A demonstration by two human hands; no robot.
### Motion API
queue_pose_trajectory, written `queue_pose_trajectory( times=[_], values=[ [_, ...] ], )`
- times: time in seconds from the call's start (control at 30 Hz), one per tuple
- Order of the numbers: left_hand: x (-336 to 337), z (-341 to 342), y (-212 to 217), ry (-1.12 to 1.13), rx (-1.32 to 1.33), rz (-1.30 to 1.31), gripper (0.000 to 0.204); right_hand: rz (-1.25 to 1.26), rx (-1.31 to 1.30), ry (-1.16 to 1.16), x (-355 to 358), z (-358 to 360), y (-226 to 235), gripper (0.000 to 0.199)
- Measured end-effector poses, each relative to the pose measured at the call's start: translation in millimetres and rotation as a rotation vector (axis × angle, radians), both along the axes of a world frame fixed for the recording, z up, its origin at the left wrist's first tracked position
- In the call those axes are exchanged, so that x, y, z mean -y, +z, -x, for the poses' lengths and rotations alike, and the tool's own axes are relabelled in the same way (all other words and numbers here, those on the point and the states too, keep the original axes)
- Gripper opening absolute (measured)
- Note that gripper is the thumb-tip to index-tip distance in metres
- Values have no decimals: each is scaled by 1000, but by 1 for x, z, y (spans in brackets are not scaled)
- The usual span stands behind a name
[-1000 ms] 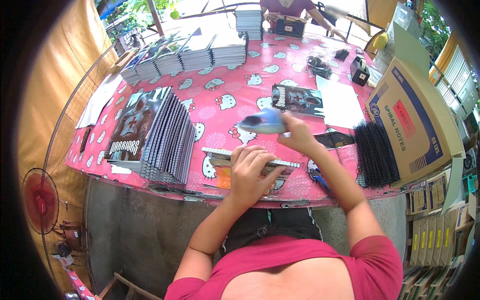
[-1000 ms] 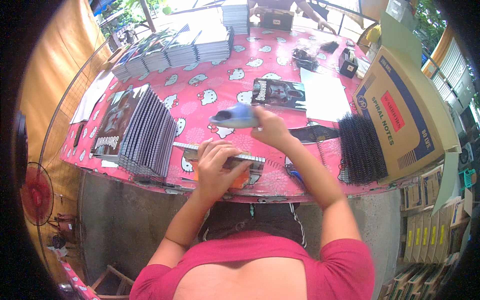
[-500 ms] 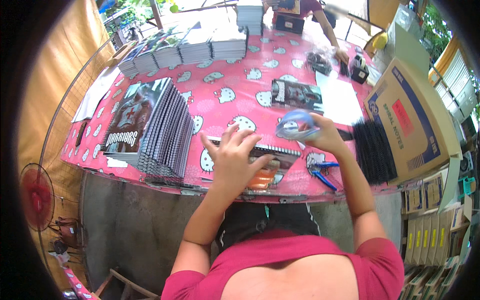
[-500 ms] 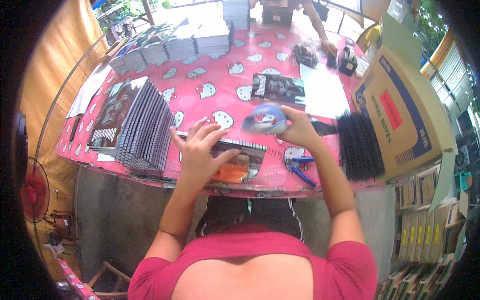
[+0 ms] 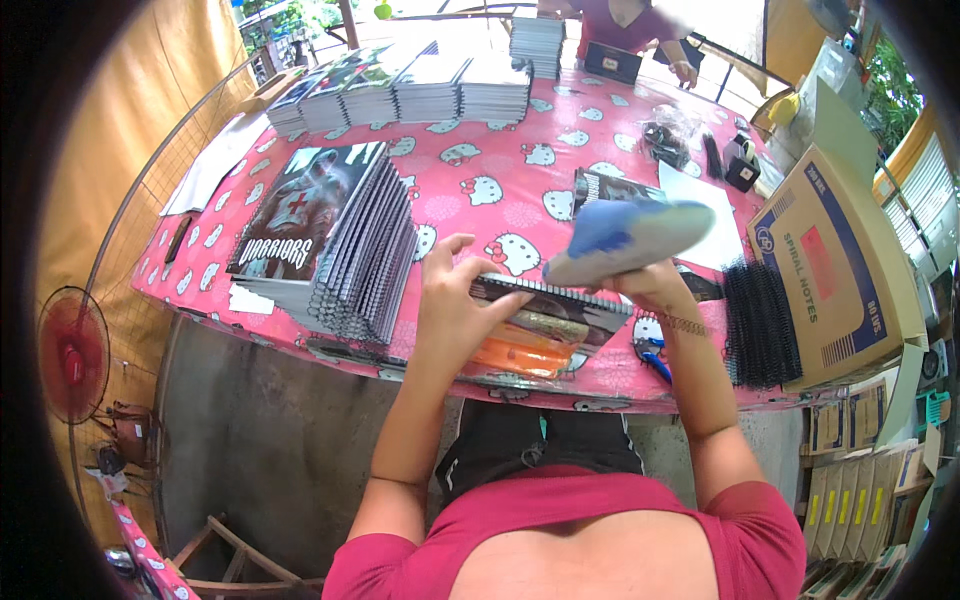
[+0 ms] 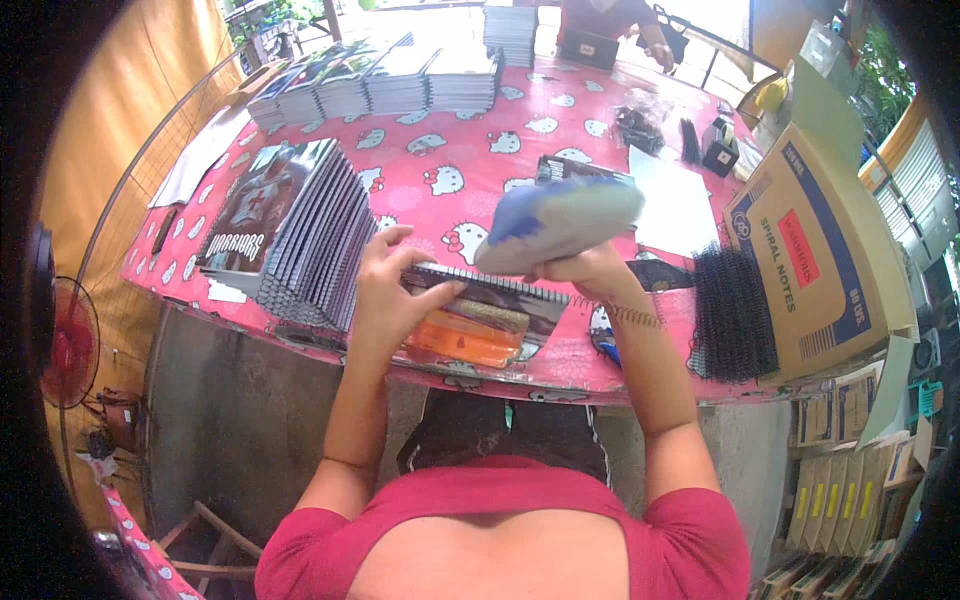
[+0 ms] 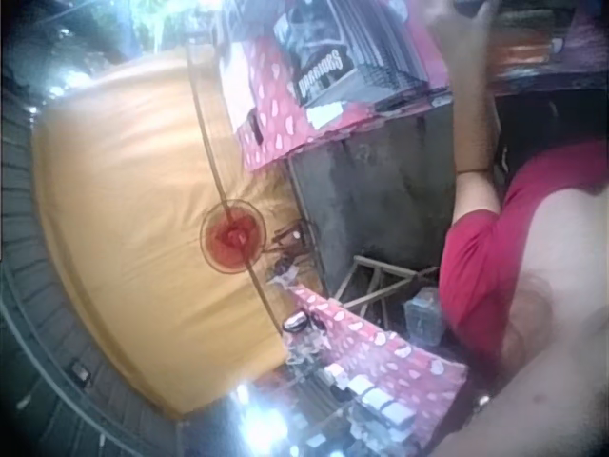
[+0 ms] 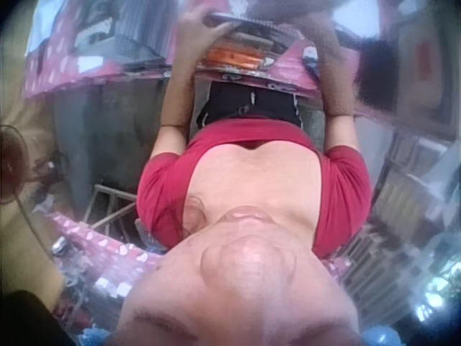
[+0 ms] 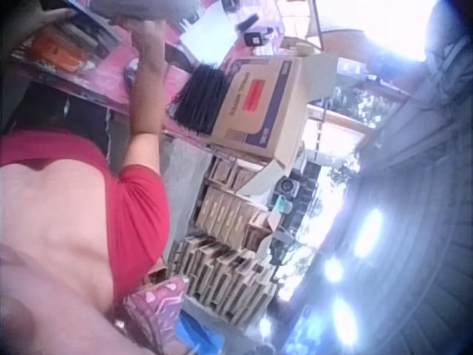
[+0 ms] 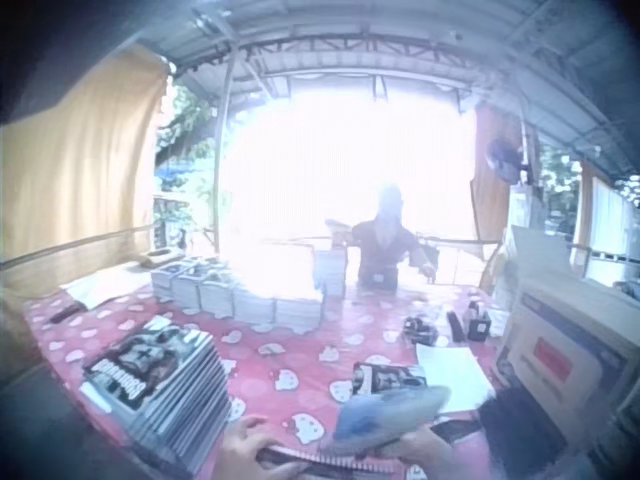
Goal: The person assembles spiral notebooks by threading a spiral binding through a stack of pages and covers, then trims the excess wire using pliers.
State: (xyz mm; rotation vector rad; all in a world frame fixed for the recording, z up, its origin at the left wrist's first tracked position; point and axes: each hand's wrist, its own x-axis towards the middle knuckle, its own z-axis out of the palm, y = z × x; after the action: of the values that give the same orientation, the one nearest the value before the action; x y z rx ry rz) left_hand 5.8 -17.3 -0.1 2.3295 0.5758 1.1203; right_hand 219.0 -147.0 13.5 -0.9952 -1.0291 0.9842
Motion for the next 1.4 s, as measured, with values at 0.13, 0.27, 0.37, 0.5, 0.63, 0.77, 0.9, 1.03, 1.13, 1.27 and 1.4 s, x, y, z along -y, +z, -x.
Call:
queue_pose_trajectory(
  times=[0.13, 0.27, 0.37, 0.5, 0.63, 0.77, 0.9, 1.03, 1.13, 1.27, 1.4],
  values=[
    [-9, 1, -4, -48, 25, 123, 36, 320, 1138, -365, -32, -25, -27, 45],
    [-19, 10, -24, -147, 235, 473, 40, -54, 607, 13, -34, -9, -13, 49],
    [-17, 6, -24, -249, 505, 764, 53, 451, 1230, -342, -62, -5, -9, 50],
    [-20, 19, -34, -252, 522, 850, 46, -149, 714, 92, -60, 4, -7, 46],
    [-23, 23, -35, -232, 497, 888, 35, 99, 996, -183, -77, 0, -11, 49],
    [-28, 23, -38, -230, 491, 896, 33, 202, 1100, -228, -74, 11, -16, 41],
    [-31, 23, -37, -292, 518, 969, 26, 157, 1367, -433, -38, -37, -71, 58],
    [-45, 16, -38, -464, 506, 1072, 23, 297, 1239, -534, 48, -21, -67, 69],
    [-41, 2, -24, -492, 512, 739, 23, 494, 1390, -525, 111, -5, -82, 63],
    [-5, 19, 56, -179, 686, 27, 21, 522, 1512, -584, 148, 2, -105, 48],
    [54, 39, 73, -107, 616, -311, 22, 439, 1290, -726, 148, 8, -94, 34]
  ],
)
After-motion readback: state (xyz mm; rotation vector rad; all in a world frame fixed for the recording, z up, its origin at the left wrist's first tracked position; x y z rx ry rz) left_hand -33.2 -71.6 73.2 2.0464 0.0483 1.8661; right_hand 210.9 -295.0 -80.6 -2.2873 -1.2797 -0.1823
